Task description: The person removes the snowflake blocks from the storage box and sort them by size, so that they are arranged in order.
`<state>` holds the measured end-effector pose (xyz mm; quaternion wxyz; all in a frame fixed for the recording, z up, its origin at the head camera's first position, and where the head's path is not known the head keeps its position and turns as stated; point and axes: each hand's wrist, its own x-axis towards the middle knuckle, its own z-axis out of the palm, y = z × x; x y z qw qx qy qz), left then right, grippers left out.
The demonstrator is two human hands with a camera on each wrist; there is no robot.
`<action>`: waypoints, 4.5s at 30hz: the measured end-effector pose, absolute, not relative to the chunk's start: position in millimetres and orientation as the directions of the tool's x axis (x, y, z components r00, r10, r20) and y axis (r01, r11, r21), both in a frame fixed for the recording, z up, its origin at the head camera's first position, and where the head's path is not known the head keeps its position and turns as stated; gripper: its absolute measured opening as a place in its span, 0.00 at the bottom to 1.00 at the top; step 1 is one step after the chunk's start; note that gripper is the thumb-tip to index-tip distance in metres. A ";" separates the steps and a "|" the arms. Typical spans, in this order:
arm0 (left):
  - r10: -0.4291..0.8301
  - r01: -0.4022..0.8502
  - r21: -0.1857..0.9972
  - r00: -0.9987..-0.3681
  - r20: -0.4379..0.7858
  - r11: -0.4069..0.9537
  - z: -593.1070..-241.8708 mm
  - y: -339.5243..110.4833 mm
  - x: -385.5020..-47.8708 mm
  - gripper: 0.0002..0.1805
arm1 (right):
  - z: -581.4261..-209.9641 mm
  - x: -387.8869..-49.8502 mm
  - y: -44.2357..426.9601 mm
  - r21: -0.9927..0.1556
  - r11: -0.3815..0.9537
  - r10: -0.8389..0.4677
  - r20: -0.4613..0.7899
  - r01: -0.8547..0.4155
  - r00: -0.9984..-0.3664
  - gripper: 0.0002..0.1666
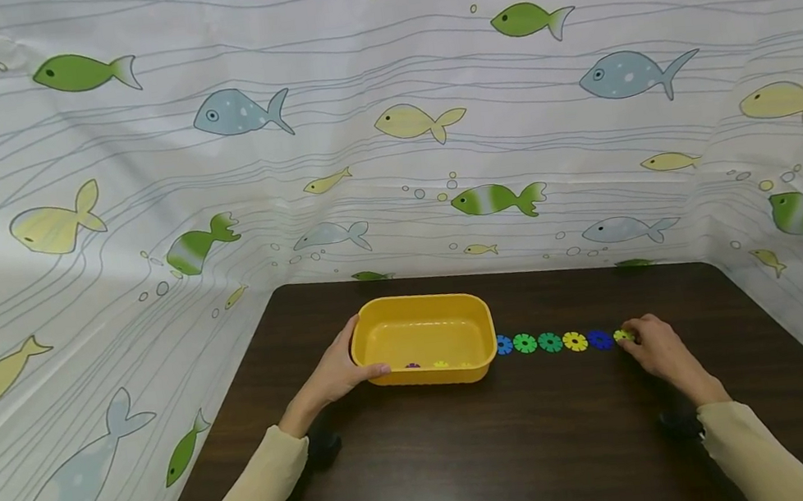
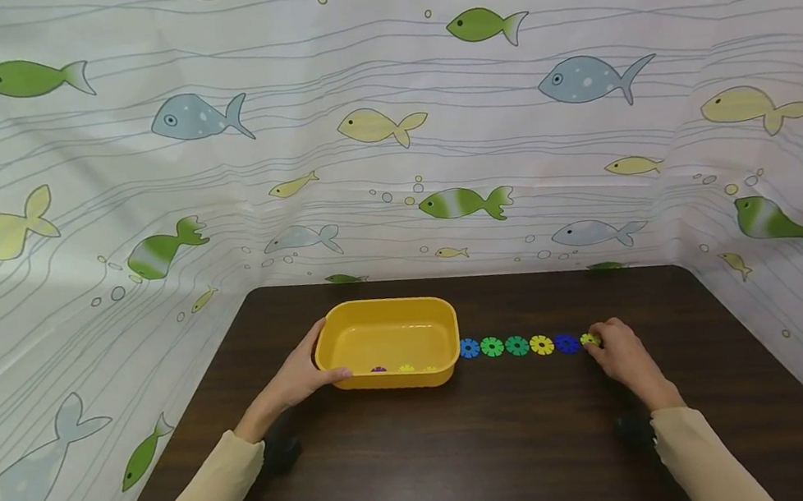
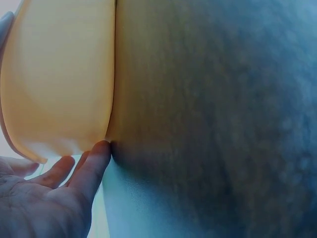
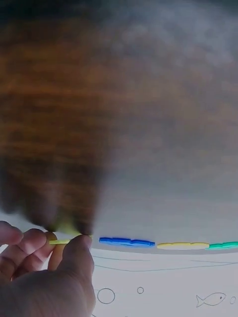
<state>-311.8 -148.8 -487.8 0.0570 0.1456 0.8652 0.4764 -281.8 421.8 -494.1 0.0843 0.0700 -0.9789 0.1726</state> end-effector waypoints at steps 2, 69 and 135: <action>0.303 0.197 0.840 -0.952 0.041 0.506 -488.1 -149.1 -311.7 0.62 | -495.2 -282.0 423.5 -0.349 0.923 -0.102 0.179 -0.160 -0.979 0.19; 0.266 0.142 0.840 -0.964 -0.003 0.523 -490.5 -147.6 -310.2 0.63 | -437.7 -336.0 151.5 -0.240 0.790 -0.613 -0.267 -0.565 -0.744 0.12; 0.269 0.143 0.830 -0.963 -0.009 0.539 -489.2 -148.8 -309.7 0.65 | -449.7 -306.9 188.8 -0.447 0.736 -0.370 0.364 -0.509 -0.855 0.18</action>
